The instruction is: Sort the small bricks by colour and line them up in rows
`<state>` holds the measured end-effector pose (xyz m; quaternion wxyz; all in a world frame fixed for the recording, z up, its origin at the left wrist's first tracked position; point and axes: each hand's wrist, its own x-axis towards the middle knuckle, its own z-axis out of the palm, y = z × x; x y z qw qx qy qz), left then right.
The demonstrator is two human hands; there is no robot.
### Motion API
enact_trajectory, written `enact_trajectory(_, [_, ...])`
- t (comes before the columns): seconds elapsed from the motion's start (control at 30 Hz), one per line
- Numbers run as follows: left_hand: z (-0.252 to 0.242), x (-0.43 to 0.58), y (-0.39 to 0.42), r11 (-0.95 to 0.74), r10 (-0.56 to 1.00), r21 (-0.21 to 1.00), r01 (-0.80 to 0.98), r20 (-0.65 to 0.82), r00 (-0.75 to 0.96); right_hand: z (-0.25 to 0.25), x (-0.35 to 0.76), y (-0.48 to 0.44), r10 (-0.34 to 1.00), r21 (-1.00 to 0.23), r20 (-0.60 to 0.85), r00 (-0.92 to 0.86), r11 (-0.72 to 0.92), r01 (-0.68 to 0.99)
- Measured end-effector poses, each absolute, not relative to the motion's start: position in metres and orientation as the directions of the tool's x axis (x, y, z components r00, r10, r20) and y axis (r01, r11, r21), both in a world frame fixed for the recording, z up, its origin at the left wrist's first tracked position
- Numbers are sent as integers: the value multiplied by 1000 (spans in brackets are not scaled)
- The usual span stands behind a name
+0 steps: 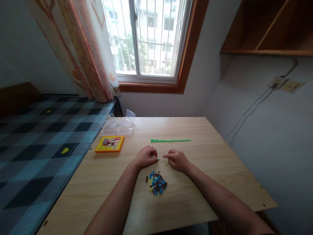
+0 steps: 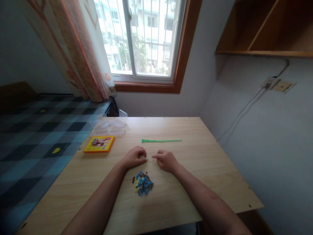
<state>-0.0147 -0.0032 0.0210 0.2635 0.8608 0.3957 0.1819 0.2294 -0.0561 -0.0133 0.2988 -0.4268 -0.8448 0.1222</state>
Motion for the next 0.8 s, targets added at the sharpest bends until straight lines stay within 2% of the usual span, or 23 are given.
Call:
enact_trajectory(0.27, [23,-16,-5,-542,766,611,576,79,637,-15,214,-48,736,-360,385,-557,676,643])
enact_trajectory(0.37, [25,-21,-3,-528,759,636,563,56,649,-14,214,-48,739,-370,381,-555,672,641])
enact_trajectory(0.57, [22,-32,2,-480,768,682,553,21,640,-17,238,-52,806,-440,393,-443,588,679])
enact_trajectory(0.8, [16,-29,7,-451,824,686,571,75,561,-22,316,-63,898,-432,358,-255,401,808])
